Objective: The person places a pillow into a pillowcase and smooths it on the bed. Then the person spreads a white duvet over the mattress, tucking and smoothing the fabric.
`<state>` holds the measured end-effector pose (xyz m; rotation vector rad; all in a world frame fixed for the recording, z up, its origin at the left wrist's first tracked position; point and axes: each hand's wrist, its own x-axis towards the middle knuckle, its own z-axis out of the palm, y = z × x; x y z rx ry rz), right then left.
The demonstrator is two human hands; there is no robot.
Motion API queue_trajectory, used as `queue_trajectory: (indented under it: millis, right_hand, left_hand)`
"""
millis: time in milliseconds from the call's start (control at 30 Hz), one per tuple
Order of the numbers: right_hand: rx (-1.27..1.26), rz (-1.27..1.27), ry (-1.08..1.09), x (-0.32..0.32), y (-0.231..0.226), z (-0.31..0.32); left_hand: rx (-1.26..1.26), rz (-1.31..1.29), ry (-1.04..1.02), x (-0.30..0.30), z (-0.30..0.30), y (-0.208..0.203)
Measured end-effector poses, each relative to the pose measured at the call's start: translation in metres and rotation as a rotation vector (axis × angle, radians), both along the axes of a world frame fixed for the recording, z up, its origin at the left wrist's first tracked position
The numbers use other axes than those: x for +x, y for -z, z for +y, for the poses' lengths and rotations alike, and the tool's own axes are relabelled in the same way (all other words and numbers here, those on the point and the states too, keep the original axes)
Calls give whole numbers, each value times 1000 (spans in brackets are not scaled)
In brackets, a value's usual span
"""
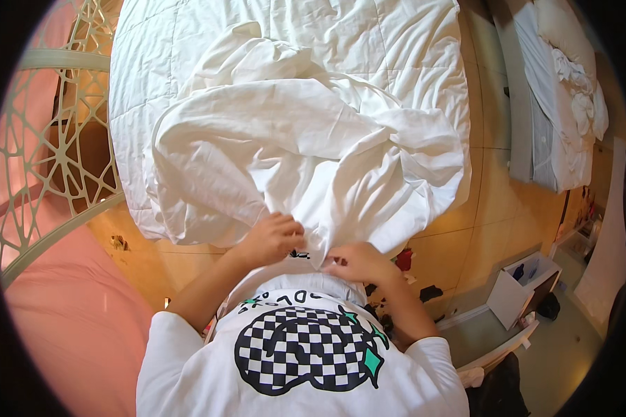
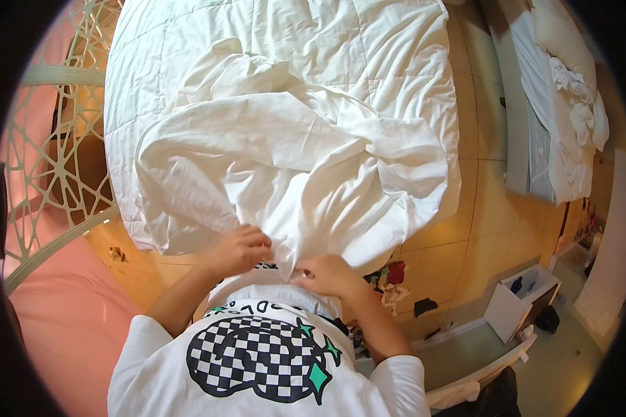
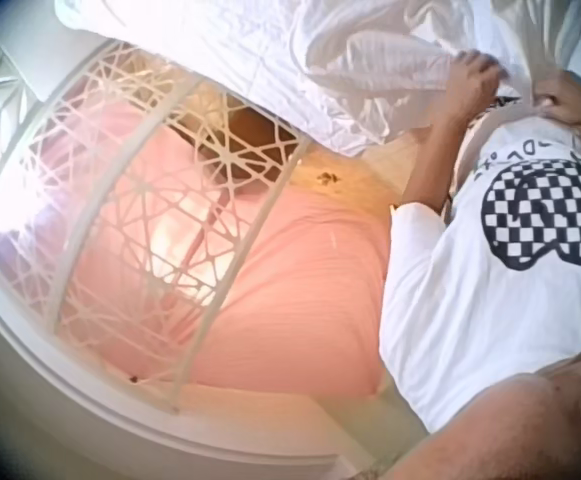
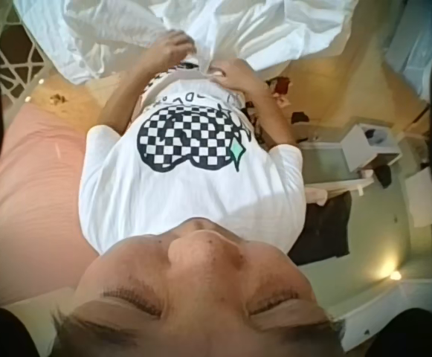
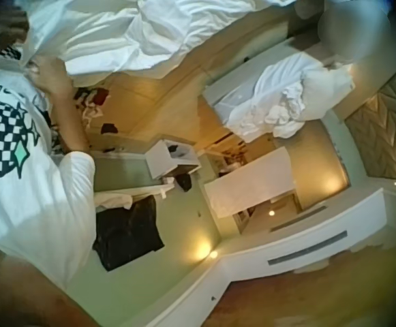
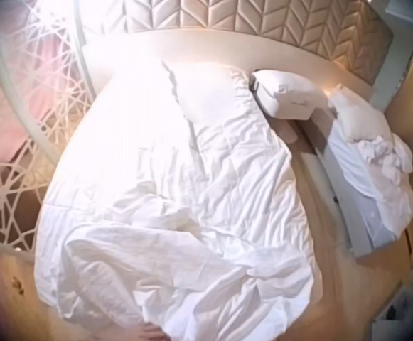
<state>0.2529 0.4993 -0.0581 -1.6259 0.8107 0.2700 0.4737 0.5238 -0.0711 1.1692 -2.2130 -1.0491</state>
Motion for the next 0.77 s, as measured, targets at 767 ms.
queue_trajectory:
  millis: [767]
  right_hand:
    - [-792,-485,732,-35,-48,-35]
  left_hand:
    - [105,-445,-343,-27,-28,69]
